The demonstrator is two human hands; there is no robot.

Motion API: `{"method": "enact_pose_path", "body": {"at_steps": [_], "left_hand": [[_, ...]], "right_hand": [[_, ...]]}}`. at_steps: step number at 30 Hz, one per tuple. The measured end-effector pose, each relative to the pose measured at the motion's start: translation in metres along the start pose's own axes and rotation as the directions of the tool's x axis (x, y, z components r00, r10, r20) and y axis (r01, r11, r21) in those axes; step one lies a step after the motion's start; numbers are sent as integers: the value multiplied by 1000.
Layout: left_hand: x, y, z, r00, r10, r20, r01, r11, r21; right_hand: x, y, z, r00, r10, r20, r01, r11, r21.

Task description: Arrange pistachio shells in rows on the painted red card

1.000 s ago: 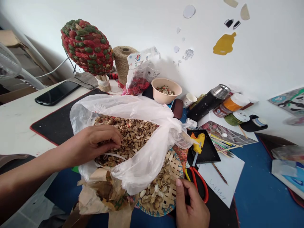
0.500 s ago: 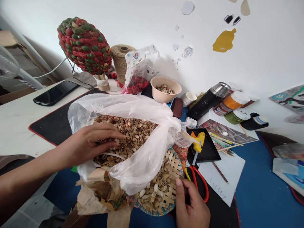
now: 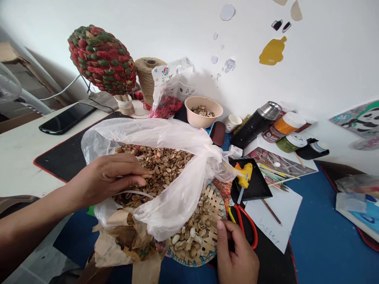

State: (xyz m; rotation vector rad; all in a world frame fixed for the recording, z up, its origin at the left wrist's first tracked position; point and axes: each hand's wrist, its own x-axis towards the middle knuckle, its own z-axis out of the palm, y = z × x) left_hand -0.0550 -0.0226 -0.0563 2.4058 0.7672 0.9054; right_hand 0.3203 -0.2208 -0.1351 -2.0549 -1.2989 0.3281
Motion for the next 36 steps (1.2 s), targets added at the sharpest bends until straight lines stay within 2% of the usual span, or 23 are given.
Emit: {"method": "enact_pose_path", "body": {"at_steps": [3,6,11,15,21,23,24,27,30,34,36], "left_hand": [[6,8,-5,998,-60,-10,59,998,-24],[12,18,-9,992,-125,-15,123,989,-76],[31,36,-10,994,-110,13,110,979,-172],[50,54,-7,995,-78,56,90,965,-247],[67,81,1,984,79,159,-32,959,-282],[68,87,5,976,121,182,-64,955,-289],[67,90,7,972,137,190,-77,954,-290],[66,94,12,962,182,203,-117,948,-296],[64,95,16,957,231,178,-181,948,-261],[60,95,18,950,305,62,-304,952,-17],[58,95,16,932,350,93,-355,934,48]], "right_hand": [[-2,-3,0,1000,1,-9,-1,1000,24],[-6,-9,2,996,10,-85,-3,997,78],[-7,-27,2,971,98,-220,-38,965,260],[-6,-46,-11,982,81,-169,-21,943,333],[-1,-93,-32,995,-98,-14,94,882,463],[3,-111,-31,978,-208,-12,173,780,601],[5,-119,-28,965,-257,42,174,756,631],[8,-136,-17,959,-280,39,188,733,653],[6,-142,-6,964,-266,21,187,729,658],[5,-143,-1,968,-251,-2,194,743,641],[5,-143,-2,968,-251,-15,205,753,625]]}}
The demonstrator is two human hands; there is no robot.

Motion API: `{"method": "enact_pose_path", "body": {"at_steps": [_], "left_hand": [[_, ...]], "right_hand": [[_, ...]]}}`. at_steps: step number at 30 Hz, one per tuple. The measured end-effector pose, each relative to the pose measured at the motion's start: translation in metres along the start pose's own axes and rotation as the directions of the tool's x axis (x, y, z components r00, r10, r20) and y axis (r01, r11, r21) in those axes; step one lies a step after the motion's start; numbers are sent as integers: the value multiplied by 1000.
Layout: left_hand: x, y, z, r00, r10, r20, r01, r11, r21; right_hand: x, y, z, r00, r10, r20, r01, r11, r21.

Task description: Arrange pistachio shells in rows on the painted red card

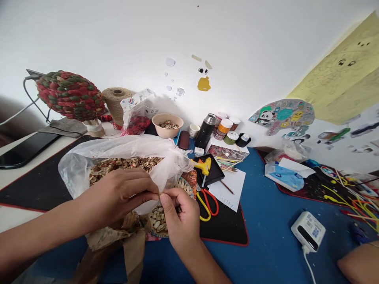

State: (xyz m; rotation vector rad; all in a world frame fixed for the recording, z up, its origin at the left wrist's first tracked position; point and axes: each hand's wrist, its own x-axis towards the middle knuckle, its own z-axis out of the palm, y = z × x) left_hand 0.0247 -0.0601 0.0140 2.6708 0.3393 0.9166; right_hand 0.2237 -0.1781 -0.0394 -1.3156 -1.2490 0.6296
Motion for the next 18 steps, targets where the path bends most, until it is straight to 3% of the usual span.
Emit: {"method": "enact_pose_path", "body": {"at_steps": [5,10,14,18], "left_hand": [[-3,3,-6,991,47,126,-48,999,3],[-1,14,3,1000,-6,12,5,999,42],[0,22,7,986,-161,-49,158,986,-58],[0,16,-5,917,-380,-125,349,912,-217]], "right_hand": [[-3,-2,-1,1000,-26,0,26,999,-30],[-7,-1,3,999,-36,-9,35,998,-43],[-10,0,5,999,-43,-29,41,998,-56],[-15,3,4,998,-41,-41,38,997,-63]]}}
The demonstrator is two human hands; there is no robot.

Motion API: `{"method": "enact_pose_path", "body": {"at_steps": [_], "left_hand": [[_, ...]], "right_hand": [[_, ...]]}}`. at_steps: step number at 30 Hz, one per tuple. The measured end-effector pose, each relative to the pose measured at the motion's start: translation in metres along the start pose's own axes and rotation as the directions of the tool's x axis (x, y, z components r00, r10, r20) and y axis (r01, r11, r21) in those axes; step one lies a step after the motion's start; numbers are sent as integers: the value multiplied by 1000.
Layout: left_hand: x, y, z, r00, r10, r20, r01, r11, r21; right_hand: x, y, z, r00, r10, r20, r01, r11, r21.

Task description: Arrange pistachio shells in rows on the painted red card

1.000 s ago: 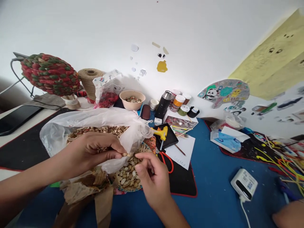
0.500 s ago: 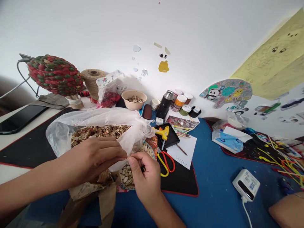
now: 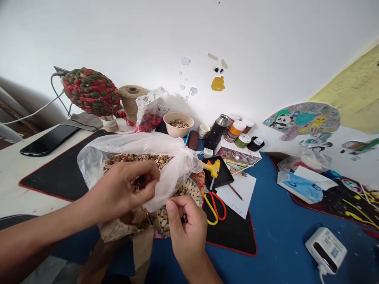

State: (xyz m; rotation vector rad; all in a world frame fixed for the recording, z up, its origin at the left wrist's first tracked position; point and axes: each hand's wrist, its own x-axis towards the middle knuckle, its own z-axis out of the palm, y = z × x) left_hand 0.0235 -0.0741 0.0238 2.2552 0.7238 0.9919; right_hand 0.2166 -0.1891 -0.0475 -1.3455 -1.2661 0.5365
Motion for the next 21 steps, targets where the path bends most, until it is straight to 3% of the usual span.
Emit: {"method": "enact_pose_path", "body": {"at_steps": [3,7,10,15,18,21], "left_hand": [[2,-9,-24,994,-91,-62,92,996,10],[-4,-32,-60,976,-164,-145,191,962,196],[-13,-58,-73,967,-227,-113,250,926,284],[-28,-102,-63,967,-243,75,192,890,414],[-35,-114,-53,972,-125,201,37,919,393],[-36,-119,-49,973,-48,225,-40,928,369]], "right_hand": [[-4,6,-6,999,38,-3,-38,999,8],[-8,14,-20,995,96,14,-96,995,20],[-11,18,-32,990,140,-18,-140,989,38],[-11,20,-48,977,203,-71,-205,979,-9],[-9,25,-50,977,200,-71,-206,975,-81],[-9,33,-46,982,181,-61,-187,974,-129]]}}
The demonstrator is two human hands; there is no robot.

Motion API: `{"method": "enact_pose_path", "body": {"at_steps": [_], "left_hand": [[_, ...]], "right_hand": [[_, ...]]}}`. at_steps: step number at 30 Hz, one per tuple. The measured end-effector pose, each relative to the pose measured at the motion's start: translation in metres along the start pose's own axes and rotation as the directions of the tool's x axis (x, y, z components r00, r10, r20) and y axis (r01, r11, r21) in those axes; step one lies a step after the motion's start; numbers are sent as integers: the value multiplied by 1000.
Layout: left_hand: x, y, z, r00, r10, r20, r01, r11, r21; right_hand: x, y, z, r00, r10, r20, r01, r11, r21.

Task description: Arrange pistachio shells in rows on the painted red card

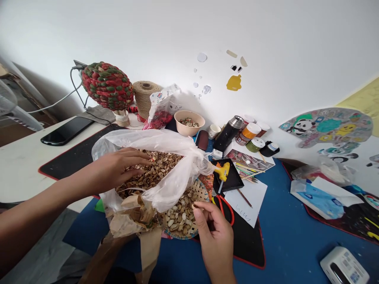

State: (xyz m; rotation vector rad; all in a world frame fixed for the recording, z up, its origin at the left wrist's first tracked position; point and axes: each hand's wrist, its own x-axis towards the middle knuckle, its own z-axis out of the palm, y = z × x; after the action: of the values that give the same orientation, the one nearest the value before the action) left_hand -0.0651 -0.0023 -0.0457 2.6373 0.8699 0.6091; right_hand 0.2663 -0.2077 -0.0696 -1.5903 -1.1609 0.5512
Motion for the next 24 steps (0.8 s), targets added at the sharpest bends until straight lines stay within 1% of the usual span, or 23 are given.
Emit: {"method": "enact_pose_path", "body": {"at_steps": [3,7,8,10,12,15,17,19,21,24], "left_hand": [[5,-3,0,998,-56,27,56,998,-2],[21,-8,6,973,-198,117,191,979,71],[26,-9,9,967,-222,124,210,972,101],[36,-10,16,964,-238,117,218,963,162],[42,-11,24,969,-212,126,186,964,191],[39,-9,31,979,-89,184,64,988,140],[29,-7,28,980,15,199,-29,997,69],[16,-4,21,979,86,185,-86,996,-7],[5,-2,10,978,113,176,-100,992,-80],[0,-1,-2,987,64,150,-44,991,-128]], "right_hand": [[-2,6,5,1000,-23,-6,23,1000,8],[-7,9,3,1000,-3,-16,4,999,48],[-8,8,2,1000,5,-28,-4,998,55],[-8,9,-1,996,12,-90,-6,998,63],[-7,12,-4,981,12,-195,2,998,68],[-5,22,-6,939,62,-338,-18,991,131],[-5,30,-6,910,112,-398,-35,980,194],[-6,37,-4,896,150,-418,-52,970,237],[-8,40,-2,880,175,-442,-51,959,278],[-10,42,0,865,216,-453,-73,947,314]]}}
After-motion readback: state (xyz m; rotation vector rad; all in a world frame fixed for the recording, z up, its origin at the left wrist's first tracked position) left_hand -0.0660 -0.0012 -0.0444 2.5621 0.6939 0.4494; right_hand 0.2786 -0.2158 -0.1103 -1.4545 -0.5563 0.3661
